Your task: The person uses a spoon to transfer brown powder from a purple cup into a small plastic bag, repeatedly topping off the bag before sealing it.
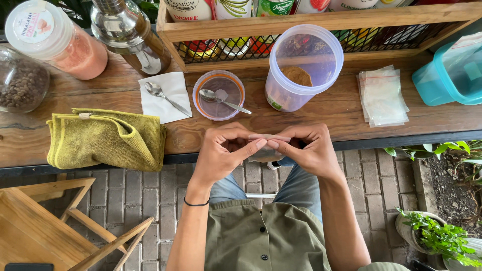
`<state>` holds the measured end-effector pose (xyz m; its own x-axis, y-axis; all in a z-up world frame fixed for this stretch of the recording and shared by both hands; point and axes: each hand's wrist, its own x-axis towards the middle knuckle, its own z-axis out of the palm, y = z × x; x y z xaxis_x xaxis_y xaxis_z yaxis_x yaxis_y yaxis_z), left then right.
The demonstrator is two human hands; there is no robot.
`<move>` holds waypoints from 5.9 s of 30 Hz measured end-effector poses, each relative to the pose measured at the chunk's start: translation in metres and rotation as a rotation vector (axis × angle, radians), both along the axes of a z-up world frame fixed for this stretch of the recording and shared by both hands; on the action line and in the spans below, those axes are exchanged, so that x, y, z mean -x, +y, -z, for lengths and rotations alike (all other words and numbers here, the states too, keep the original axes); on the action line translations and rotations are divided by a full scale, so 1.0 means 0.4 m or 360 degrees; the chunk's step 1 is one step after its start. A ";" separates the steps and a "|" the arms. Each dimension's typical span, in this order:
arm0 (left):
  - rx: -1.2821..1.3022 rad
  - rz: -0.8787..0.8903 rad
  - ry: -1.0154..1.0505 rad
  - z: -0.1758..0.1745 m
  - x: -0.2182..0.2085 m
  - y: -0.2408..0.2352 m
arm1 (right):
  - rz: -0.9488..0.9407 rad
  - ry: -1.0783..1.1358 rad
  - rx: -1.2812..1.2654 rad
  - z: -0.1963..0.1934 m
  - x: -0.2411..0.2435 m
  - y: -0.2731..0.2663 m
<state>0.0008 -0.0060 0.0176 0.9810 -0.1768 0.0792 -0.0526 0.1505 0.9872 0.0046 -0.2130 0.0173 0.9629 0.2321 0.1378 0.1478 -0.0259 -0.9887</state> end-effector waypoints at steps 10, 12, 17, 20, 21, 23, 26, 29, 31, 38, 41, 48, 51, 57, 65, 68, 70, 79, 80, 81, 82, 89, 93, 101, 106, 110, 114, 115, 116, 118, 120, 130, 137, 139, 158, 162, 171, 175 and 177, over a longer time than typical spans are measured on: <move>-0.0039 -0.0002 -0.0010 -0.001 0.002 -0.002 | -0.0049 -0.0008 0.0013 0.000 -0.002 -0.001; -0.0062 -0.0016 -0.0020 0.002 0.003 -0.003 | -0.0061 0.0015 -0.0018 -0.007 0.000 0.000; -0.0074 -0.0022 -0.0034 0.004 0.004 -0.001 | -0.0076 0.0024 -0.0037 0.004 -0.002 -0.007; -0.0066 -0.0026 -0.0042 0.004 0.004 -0.001 | -0.0088 0.0021 -0.0037 -0.002 -0.004 -0.006; -0.0056 -0.0028 -0.0042 0.003 0.004 -0.001 | -0.0087 0.0029 -0.0044 -0.006 -0.003 -0.004; -0.0036 -0.0030 -0.0030 0.005 0.005 0.001 | -0.0111 0.0036 -0.0041 -0.024 -0.006 0.007; -0.0001 -0.0037 -0.0009 0.013 0.004 0.003 | -0.0139 0.0045 -0.0048 -0.042 -0.005 0.007; 0.0026 -0.0044 -0.0002 0.020 0.004 0.006 | -0.0122 0.0030 -0.0088 -0.018 -0.006 -0.013; 0.0038 -0.0048 -0.0001 0.023 0.006 0.006 | -0.0104 0.0018 -0.0117 -0.002 -0.009 -0.021; 0.0022 -0.0042 0.0023 0.020 0.007 0.004 | -0.0024 -0.0024 -0.0084 0.014 -0.006 -0.025; 0.0002 -0.0013 0.0029 0.015 0.008 0.004 | -0.0003 -0.0018 -0.0084 0.020 -0.006 -0.028; -0.0061 0.0045 0.0034 -0.008 0.005 -0.003 | 0.0032 -0.0005 -0.0074 0.016 -0.001 -0.021; -0.0079 0.0021 0.0021 0.002 0.003 -0.003 | 0.0047 -0.0019 -0.0042 0.003 0.001 -0.014; -0.0025 0.0091 0.0050 -0.003 0.007 0.007 | 0.0127 0.0025 -0.0058 0.007 0.002 -0.009; 0.0148 -0.0110 0.0033 0.053 0.004 -0.004 | 0.0202 0.0044 -0.0088 -0.001 0.002 0.000; 0.0187 -0.0173 0.0023 0.076 0.002 -0.010 | 0.0259 0.0038 -0.0058 0.008 0.004 0.002; 0.0203 -0.0191 0.0019 0.071 0.006 -0.006 | 0.0288 0.0041 -0.0046 0.007 0.008 0.000; -0.0125 0.0136 -0.0270 -0.049 0.015 -0.034 | -0.0299 0.0056 0.0143 -0.118 0.000 -0.082; -0.0215 0.0142 -0.0353 -0.071 0.015 -0.051 | -0.0354 -0.0001 0.0230 -0.138 0.000 -0.096; -0.0302 0.0143 -0.0437 -0.092 0.016 -0.069 | -0.0412 -0.0056 0.0319 -0.158 0.000 -0.110; -0.0290 0.0165 -0.0448 -0.101 0.020 -0.088 | -0.0388 -0.0061 0.0329 -0.173 0.005 -0.124; -0.0458 0.0195 -0.0800 -0.137 0.022 -0.216 | -0.0340 -0.0362 0.0909 -0.198 0.037 -0.220; -0.0479 0.0270 -0.0949 -0.157 0.014 -0.267 | -0.0327 -0.0420 0.0886 -0.211 0.048 -0.276; -0.0720 0.0293 -0.0696 -0.089 0.003 -0.179 | -0.0141 -0.0270 0.1219 -0.355 -0.034 -0.529; -0.0766 0.0127 -0.0698 -0.034 0.006 -0.152 | -0.0049 -0.0206 0.1310 -0.435 -0.126 -0.707; -0.0855 0.0117 -0.0712 -0.025 0.002 -0.176 | 0.0037 -0.0149 0.1470 -0.479 -0.181 -0.761; -0.0884 0.0099 -0.0719 -0.012 0.000 -0.177 | 0.0157 0.0249 0.1745 -0.469 -0.223 -0.750; -0.0889 0.0099 -0.0716 -0.012 -0.001 -0.177 | 0.0154 0.0250 0.1740 -0.448 -0.236 -0.758; -0.0875 0.0115 -0.0737 -0.012 -0.003 -0.177 | 0.0094 0.0263 0.1863 -0.427 -0.249 -0.765; -0.0864 0.0123 -0.0759 -0.013 -0.004 -0.174 | 0.0028 0.0269 0.1984 -0.390 -0.270 -0.779; -0.0903 0.0133 -0.0712 -0.016 -0.005 -0.172 | -0.0007 0.0030 0.2099 -0.355 -0.286 -0.795; -0.0891 0.0104 -0.0707 -0.022 -0.003 -0.171 | -0.0013 0.0126 0.2204 -0.353 -0.307 -0.787; -0.0872 0.0098 -0.0690 -0.024 -0.004 -0.169 | -0.0035 0.0258 0.2312 -0.340 -0.305 -0.753; -0.0871 0.0099 -0.0696 -0.027 -0.003 -0.168 | -0.0002 0.0341 0.2328 -0.336 -0.302 -0.745; -0.0870 0.0089 -0.0707 -0.034 -0.001 -0.167 | 0.0063 0.0141 0.2410 -0.303 -0.307 -0.755; -0.0848 0.0084 -0.0717 -0.031 0.000 -0.167 | 0.0079 0.0141 0.2460 -0.310 -0.301 -0.750; -0.0826 0.0075 -0.0720 -0.030 0.001 -0.166 | 0.0074 -0.0093 0.2354 -0.326 -0.308 -0.792; -0.0818 0.0076 -0.0741 -0.030 0.002 -0.164 | 0.0113 -0.0256 0.2331 -0.360 -0.290 -0.797; -0.0791 0.0070 -0.0734 -0.027 0.003 -0.164 | 0.0270 -0.0490 0.2180 -0.379 -0.265 -0.790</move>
<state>-0.0002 -0.0714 0.0283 0.8575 -0.3393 0.3867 -0.4890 -0.3040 0.8176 0.1104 -0.5289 0.1690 0.9654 0.2374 0.1077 0.2478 -0.9640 -0.0961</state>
